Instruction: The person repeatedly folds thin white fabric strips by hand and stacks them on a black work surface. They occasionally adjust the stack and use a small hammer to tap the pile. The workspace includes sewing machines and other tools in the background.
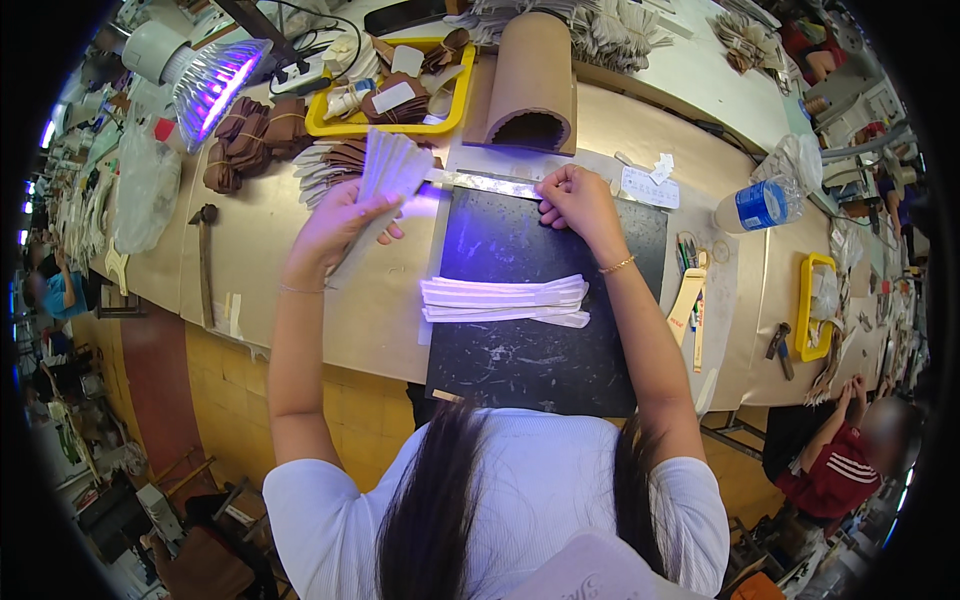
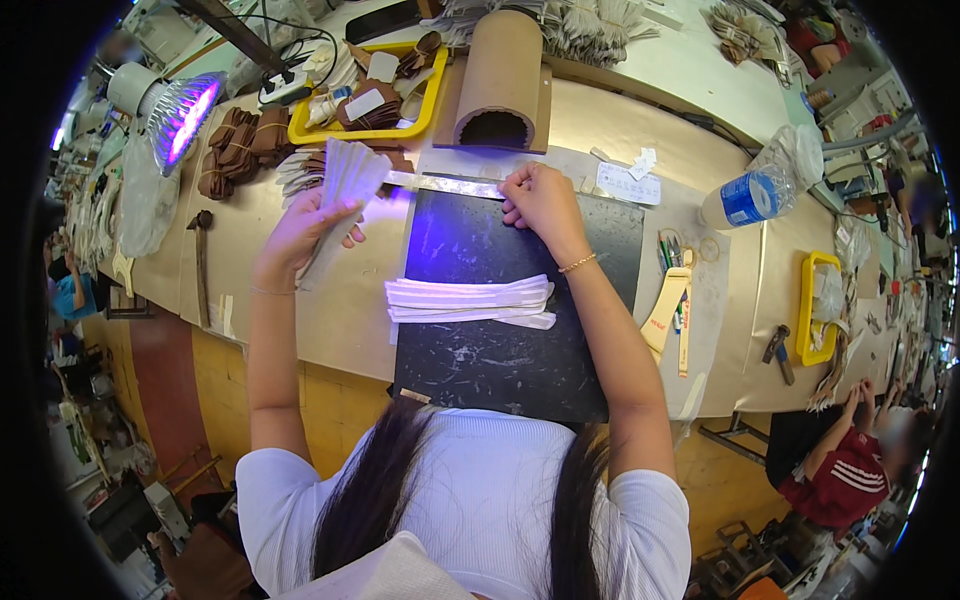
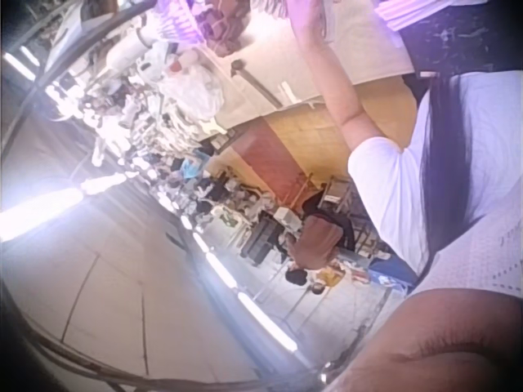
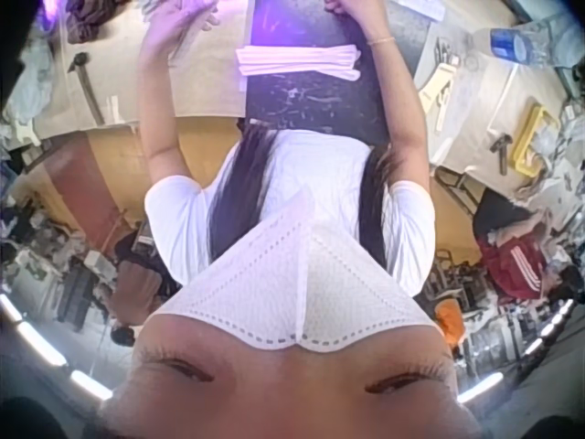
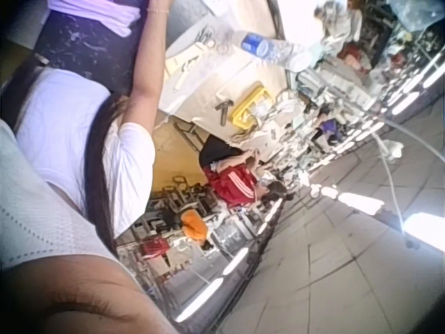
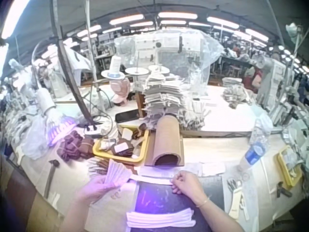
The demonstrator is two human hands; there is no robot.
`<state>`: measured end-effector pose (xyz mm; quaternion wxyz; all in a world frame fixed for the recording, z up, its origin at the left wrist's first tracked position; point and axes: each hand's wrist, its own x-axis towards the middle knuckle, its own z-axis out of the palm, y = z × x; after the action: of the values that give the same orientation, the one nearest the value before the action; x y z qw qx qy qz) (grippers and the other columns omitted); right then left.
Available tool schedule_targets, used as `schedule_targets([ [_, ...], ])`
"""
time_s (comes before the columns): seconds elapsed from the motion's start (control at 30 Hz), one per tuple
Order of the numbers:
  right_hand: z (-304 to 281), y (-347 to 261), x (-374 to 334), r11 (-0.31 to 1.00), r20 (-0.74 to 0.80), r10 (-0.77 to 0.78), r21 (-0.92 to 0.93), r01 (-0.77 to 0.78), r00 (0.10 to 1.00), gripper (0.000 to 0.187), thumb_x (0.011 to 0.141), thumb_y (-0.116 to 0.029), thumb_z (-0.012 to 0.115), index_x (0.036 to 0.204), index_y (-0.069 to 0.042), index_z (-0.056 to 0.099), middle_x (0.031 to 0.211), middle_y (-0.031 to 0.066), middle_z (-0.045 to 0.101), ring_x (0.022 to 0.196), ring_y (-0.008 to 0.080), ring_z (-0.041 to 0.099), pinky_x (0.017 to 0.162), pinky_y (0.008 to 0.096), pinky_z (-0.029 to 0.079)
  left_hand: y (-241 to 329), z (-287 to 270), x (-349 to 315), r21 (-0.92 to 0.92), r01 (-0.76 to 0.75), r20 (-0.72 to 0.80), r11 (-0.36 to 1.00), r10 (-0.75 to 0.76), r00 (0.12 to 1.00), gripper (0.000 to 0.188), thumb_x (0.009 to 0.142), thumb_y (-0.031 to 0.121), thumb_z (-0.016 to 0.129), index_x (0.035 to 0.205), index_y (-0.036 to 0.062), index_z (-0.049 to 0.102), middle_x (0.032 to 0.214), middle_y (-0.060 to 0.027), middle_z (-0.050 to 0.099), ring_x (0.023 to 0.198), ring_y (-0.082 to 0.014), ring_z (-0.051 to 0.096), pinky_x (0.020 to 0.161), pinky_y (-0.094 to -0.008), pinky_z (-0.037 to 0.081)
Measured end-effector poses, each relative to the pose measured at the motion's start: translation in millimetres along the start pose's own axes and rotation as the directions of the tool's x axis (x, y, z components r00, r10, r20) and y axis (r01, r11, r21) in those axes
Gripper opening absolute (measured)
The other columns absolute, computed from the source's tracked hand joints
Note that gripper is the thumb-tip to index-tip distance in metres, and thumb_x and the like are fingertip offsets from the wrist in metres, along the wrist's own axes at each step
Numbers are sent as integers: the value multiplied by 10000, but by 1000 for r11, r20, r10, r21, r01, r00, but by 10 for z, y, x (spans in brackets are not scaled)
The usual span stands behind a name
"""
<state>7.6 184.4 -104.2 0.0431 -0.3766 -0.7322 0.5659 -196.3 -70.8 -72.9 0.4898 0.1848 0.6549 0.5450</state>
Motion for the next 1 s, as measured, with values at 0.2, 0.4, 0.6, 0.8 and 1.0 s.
schedule_targets([
  [0.2, -5, -111, -82, 975, -45, -90, -208, 78, 995, 205, 901, -170, 705, 959, 15, 638, 647, 72, 666, 546, 141, 658, 503, 254, 512, -72, 293, 51, -3, 34, 123, 999, -33, 992, 292, 876, 202, 744, 1043, -2, 618, 850, -66, 652, 654, -145, 669, 587, -255, 558],
  [0.4, 193, -178, -257, 940, 15, -274, 217, 265, 962, 236, 890, -170, 724, 1052, -18, 642, 748, 32, 653, 629, 98, 643, 592, 226, 497, -29, 491, 137, 10, 49, 186, 999, -50, 981, 334, 822, 167, 793, 1052, -12, 630, 870, -66, 666, 648, -143, 672, 605, -263, 579],
  [0.6, 229, -39, -265, 910, 119, -338, 295, 291, 934, 173, 916, -126, 694, 1036, -7, 661, 815, 30, 671, 689, 87, 660, 607, 222, 511, -50, 587, 153, 1, 69, 179, 998, -68, 982, 390, 785, 147, 821, 1078, -33, 636, 934, -70, 674, 667, -137, 669, 619, -264, 577],
  [0.8, -12, 114, -320, 990, 38, -42, 139, 36, 998, 148, 918, -110, 695, 980, 14, 645, 796, 49, 679, 711, 112, 699, 586, 203, 543, -49, 295, 198, 76, 128, 177, 989, -140, 974, 390, 739, 92, 825, 1056, -18, 625, 883, -64, 666, 635, -140, 653, 555, -278, 562],
  [1.0, -3, 132, -251, 994, 20, -6, 106, 4, 1000, 161, 919, -115, 691, 939, 27, 618, 773, 88, 692, 668, 143, 713, 540, 226, 557, -44, -162, 222, 65, 12, -76, 998, -7, 997, 356, 797, 134, 795, 1044, 25, 563, 863, -58, 646, 611, -138, 656, 504, -233, 514],
])
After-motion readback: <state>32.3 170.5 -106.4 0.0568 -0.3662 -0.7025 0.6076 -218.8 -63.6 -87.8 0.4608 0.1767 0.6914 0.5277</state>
